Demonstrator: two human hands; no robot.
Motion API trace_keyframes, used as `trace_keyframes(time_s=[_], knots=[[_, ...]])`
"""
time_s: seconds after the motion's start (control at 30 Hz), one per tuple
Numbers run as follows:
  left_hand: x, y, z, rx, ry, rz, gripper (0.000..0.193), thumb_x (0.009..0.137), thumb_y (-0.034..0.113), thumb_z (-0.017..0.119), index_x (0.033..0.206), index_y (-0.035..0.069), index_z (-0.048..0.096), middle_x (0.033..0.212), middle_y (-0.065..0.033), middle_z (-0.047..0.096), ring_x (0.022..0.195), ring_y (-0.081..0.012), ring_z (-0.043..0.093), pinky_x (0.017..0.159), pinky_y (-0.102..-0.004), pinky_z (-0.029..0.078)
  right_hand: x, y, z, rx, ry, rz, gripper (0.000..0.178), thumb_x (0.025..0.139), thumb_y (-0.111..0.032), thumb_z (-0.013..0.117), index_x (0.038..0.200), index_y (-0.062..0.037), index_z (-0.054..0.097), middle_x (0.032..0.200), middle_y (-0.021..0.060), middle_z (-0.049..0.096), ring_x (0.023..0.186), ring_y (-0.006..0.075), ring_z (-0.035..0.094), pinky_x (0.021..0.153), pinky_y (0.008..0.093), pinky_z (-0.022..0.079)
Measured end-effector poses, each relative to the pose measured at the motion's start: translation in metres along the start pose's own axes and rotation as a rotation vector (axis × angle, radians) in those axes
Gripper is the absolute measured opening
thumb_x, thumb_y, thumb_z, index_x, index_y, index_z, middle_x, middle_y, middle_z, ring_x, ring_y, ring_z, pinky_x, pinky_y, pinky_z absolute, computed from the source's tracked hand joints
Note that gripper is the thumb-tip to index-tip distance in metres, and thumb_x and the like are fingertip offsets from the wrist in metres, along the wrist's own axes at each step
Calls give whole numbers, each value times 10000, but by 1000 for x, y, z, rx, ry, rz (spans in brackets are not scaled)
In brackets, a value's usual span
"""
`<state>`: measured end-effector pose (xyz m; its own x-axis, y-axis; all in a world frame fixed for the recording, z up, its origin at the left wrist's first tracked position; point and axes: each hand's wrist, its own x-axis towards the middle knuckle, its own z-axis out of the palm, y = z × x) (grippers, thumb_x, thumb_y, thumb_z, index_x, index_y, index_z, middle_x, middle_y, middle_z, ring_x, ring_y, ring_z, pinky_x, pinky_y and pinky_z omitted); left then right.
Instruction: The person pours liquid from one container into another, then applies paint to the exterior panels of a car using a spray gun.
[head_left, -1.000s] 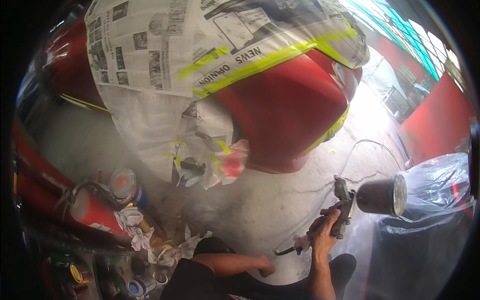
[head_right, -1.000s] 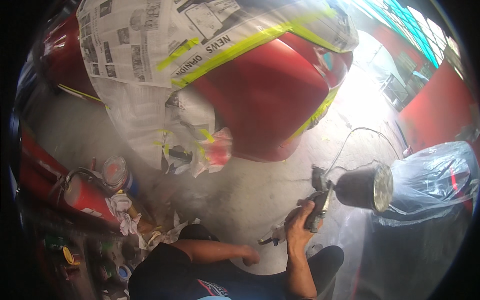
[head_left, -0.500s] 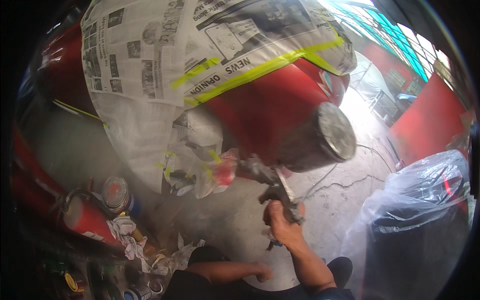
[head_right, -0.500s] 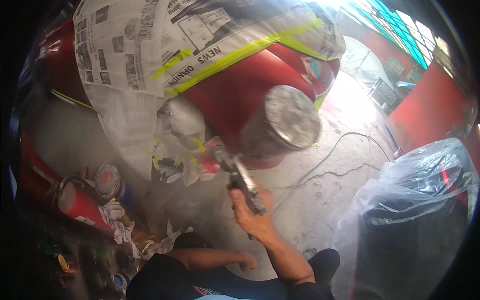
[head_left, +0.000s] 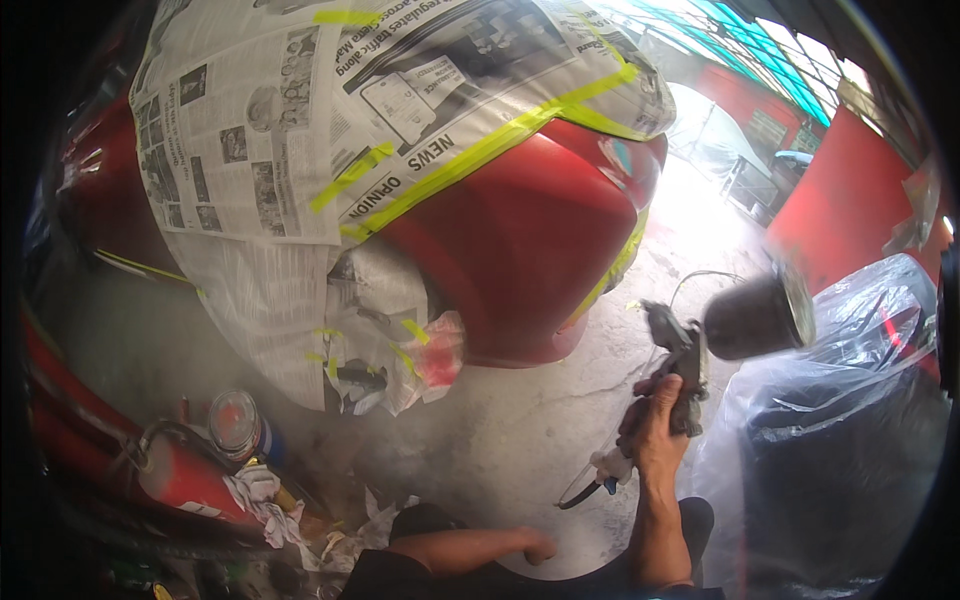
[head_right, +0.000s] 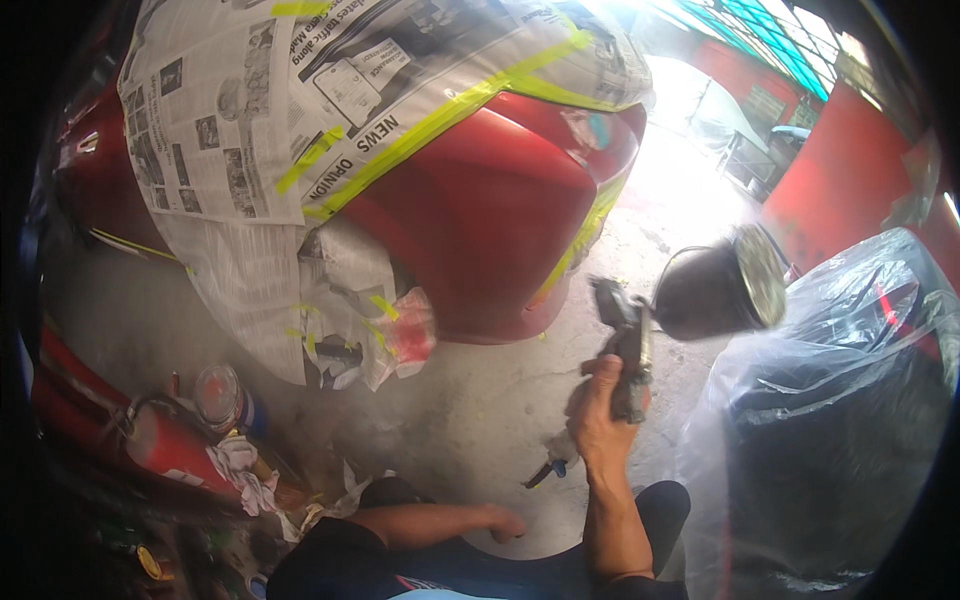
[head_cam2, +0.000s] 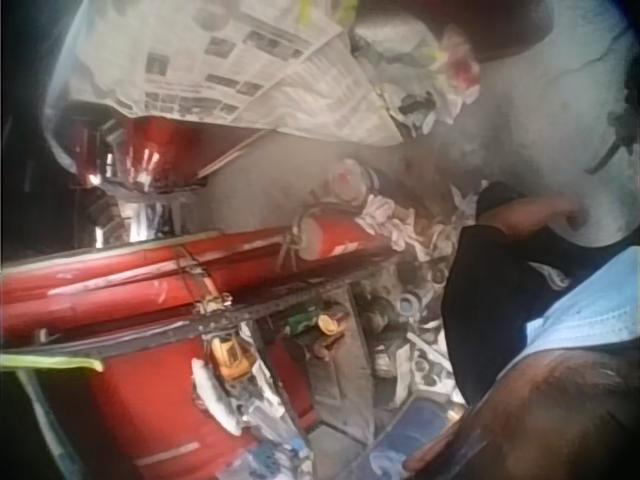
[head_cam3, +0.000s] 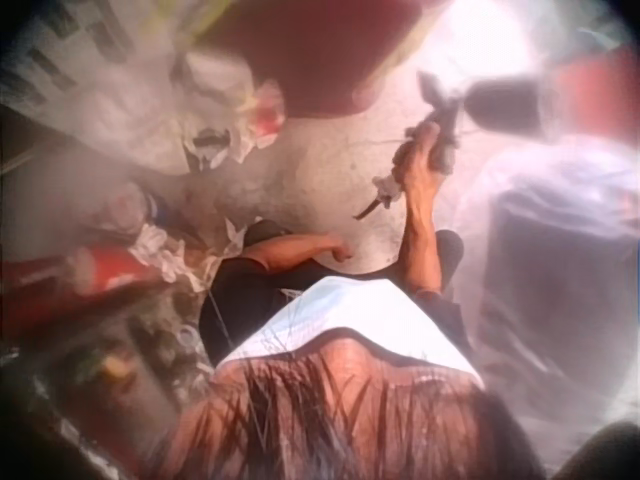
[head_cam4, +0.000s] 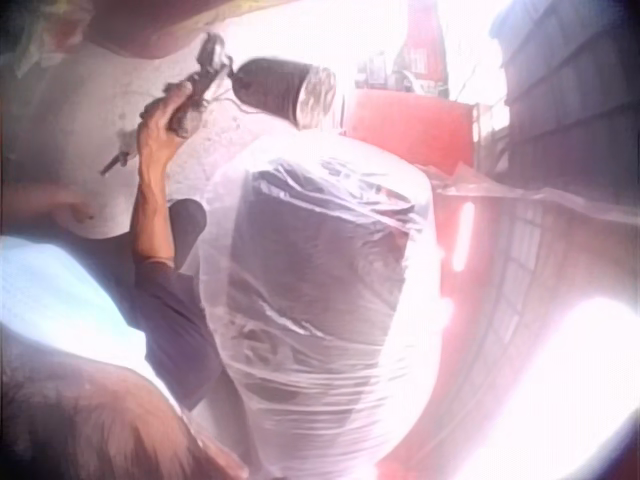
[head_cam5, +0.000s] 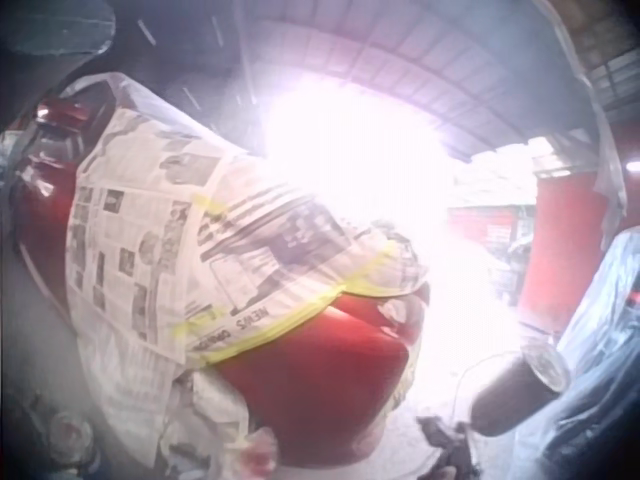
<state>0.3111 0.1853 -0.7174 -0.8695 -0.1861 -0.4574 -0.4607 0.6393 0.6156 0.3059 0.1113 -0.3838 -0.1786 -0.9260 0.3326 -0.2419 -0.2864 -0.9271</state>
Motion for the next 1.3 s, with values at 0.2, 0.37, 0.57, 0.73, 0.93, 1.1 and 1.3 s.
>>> trace_keyframes(time_s=[0.2, 0.37, 0.57, 0.73, 0.93, 1.1, 1.3], knots=[[12, -18, 20, -92, 155, 19, 299, 662, 3, 535, 901, -42, 709, 929, -236, 701, 850, -382, 671, 727, -487, 513, -10, -55, 43, 253, -589, -126, 478, 986, -476, 537, 1031, -4, 604, 654, 64, 599, 444, 115, 527, 389, 260, 406], [13, -6, 1, -108, 9, -24, 386, 766, 54, 542, 1138, 25, 641, 1150, -206, 652, 1086, -378, 616, 897, -488, 488, 19, -82, 30, 83, -733, -58, 541, 987, -528, 501, 1010, -3, 629, 636, 65, 598, 430, 112, 515, 391, 251, 397], [29, -29, 13, -77, -128, -41, 520, 789, 27, 511, 1305, 38, 578, 1293, -207, 596, 1191, -369, 573, 976, -473, 471, 61, -81, -3, 38, -217, 47, 474, 970, -523, 546, 836, -69, 573, 619, 21, 546, 423, 107, 501, 379, 276, 395], [17, -19, -2, -88, -128, -60, 563, 771, -1, 503, 1330, 35, 563, 1295, -208, 598, 1221, -365, 559, 996, -463, 463, 111, -54, -45, -11, 20, -20, 527, 968, -557, 525, 898, -36, 558, 694, 38, 533, 443, 100, 509, 351, 264, 390], [0, -14, -9, -105, -35, -58, 552, 750, -2, 514, 1296, 29, 587, 1261, -212, 618, 1193, -367, 578, 983, -455, 471, 98, -83, -34, -2, -9, -77, 554, 968, -565, 518, 987, -15, 586, 759, 57, 554, 431, 98, 506, 355, 260, 399], [13, -19, 2, -123, 16, -48, 526, 751, 24, 539, 1273, 16, 594, 1245, -219, 623, 1164, -371, 590, 958, -464, 483, 70, -120, -2, 47, -268, -37, 536, 960, -565, 534, 957, -32, 591, 706, 64, 587, 424, 116, 517, 357, 258, 373], [33, -33, 15, -91, 29, -39, 501, 764, 35, 544, 1261, -1, 592, 1198, -234, 633, 1112, -391, 601, 936, -480, 492, 71, -163, 12, 102, -538, -182, 604, 1015, -558, 395, 1014, 11, 596, 711, 130, 643, 371, 105, 468, 327, 224, 332]])
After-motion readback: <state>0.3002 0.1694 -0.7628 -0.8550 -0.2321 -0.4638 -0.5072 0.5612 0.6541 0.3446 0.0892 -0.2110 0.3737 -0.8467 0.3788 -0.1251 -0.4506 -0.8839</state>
